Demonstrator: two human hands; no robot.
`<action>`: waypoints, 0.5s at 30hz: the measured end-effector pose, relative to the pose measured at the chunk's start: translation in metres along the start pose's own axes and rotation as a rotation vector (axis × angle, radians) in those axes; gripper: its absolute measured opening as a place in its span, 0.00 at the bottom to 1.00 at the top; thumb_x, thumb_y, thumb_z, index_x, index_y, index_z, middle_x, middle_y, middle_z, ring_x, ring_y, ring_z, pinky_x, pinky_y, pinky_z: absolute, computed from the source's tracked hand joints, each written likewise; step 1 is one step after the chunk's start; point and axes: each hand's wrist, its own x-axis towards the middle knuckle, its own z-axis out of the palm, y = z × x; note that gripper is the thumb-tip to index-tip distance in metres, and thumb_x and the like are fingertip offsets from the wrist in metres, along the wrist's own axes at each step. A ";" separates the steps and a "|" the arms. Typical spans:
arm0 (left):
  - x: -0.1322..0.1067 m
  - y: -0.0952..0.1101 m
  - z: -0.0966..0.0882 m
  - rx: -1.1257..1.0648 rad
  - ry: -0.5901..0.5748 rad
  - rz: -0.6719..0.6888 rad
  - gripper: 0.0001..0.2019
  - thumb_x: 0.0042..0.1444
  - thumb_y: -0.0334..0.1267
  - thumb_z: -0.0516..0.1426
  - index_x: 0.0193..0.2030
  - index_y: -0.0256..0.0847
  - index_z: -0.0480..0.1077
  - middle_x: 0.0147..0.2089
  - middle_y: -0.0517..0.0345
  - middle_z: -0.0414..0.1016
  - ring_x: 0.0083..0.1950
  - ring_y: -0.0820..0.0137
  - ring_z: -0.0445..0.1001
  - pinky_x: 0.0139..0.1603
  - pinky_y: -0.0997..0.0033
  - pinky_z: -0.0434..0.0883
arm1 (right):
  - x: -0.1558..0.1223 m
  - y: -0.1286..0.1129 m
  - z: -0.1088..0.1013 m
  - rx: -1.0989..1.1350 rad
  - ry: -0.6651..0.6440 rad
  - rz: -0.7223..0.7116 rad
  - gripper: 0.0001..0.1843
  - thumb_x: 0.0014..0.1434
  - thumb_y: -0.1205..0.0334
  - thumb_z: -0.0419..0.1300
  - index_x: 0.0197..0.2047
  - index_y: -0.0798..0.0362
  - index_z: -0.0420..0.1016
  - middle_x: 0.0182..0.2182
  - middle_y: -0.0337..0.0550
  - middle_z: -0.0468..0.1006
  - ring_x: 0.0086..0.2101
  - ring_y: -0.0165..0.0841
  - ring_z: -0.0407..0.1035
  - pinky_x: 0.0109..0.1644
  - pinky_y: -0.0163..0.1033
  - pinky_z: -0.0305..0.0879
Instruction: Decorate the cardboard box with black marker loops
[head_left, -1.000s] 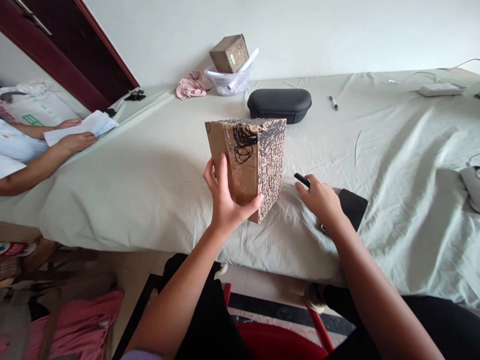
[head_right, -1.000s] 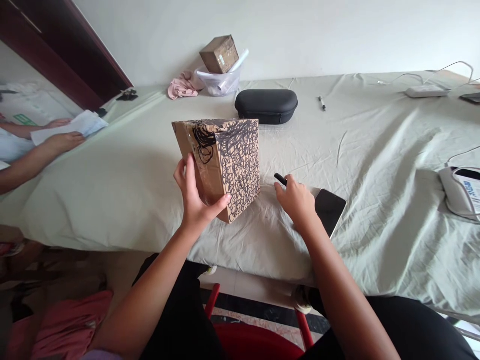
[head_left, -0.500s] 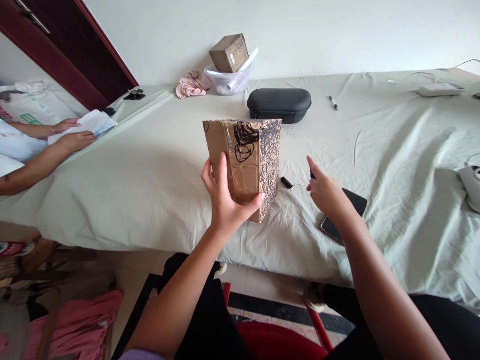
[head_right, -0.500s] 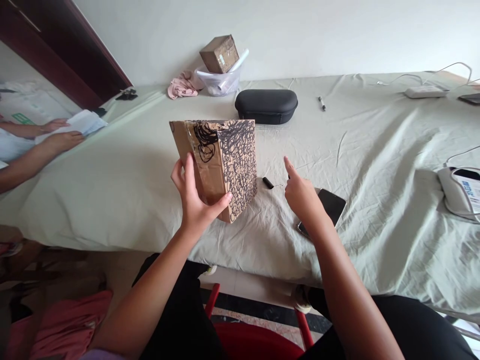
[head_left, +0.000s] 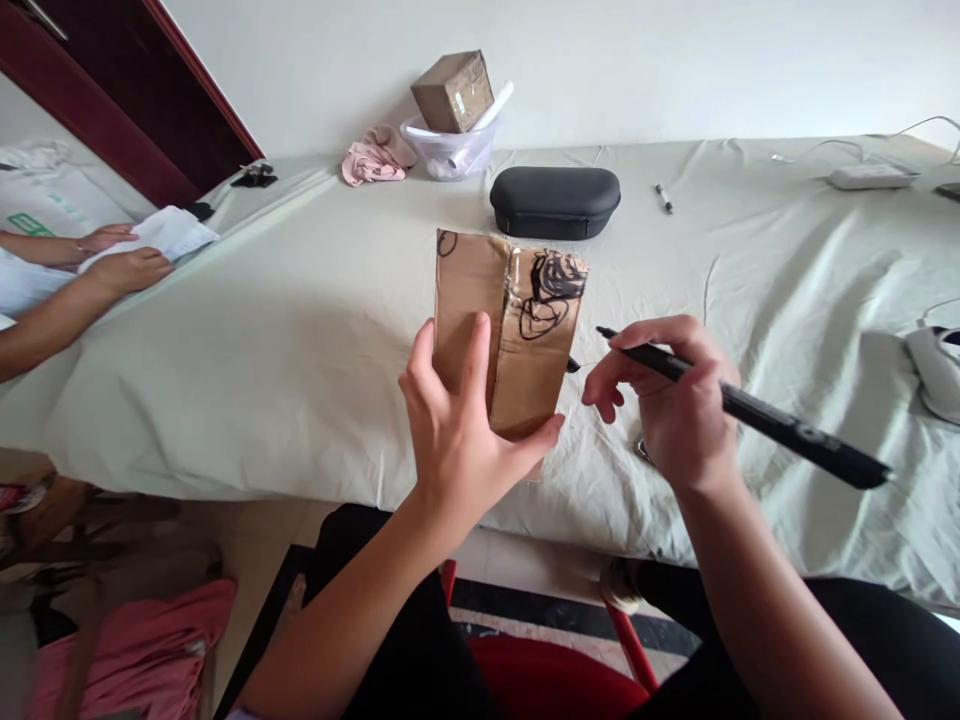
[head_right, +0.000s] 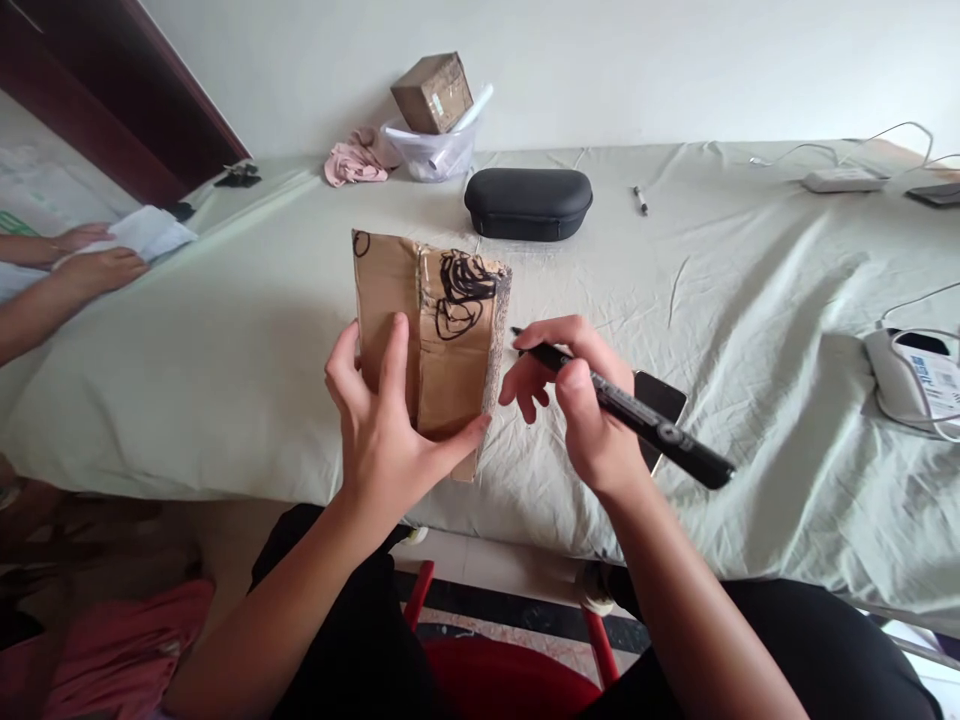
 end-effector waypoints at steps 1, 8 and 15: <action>-0.002 0.003 -0.002 0.021 -0.008 0.011 0.57 0.45 0.60 0.71 0.78 0.43 0.54 0.75 0.34 0.47 0.75 0.36 0.55 0.70 0.39 0.65 | -0.004 -0.004 0.004 -0.061 0.013 -0.026 0.23 0.73 0.37 0.53 0.50 0.48 0.74 0.26 0.40 0.78 0.20 0.32 0.65 0.25 0.40 0.60; -0.008 0.011 -0.012 0.123 -0.029 0.016 0.53 0.50 0.69 0.65 0.77 0.43 0.58 0.71 0.35 0.51 0.67 0.38 0.63 0.60 0.43 0.73 | -0.014 -0.013 0.019 -0.312 0.013 -0.063 0.10 0.66 0.55 0.63 0.46 0.45 0.67 0.29 0.36 0.73 0.25 0.30 0.68 0.28 0.37 0.64; -0.004 0.010 -0.017 0.145 -0.090 -0.022 0.51 0.52 0.69 0.64 0.77 0.48 0.58 0.65 0.40 0.54 0.62 0.46 0.68 0.50 0.53 0.77 | -0.011 -0.012 0.018 -0.393 0.055 -0.156 0.08 0.60 0.66 0.63 0.42 0.47 0.69 0.32 0.37 0.75 0.26 0.29 0.69 0.28 0.35 0.64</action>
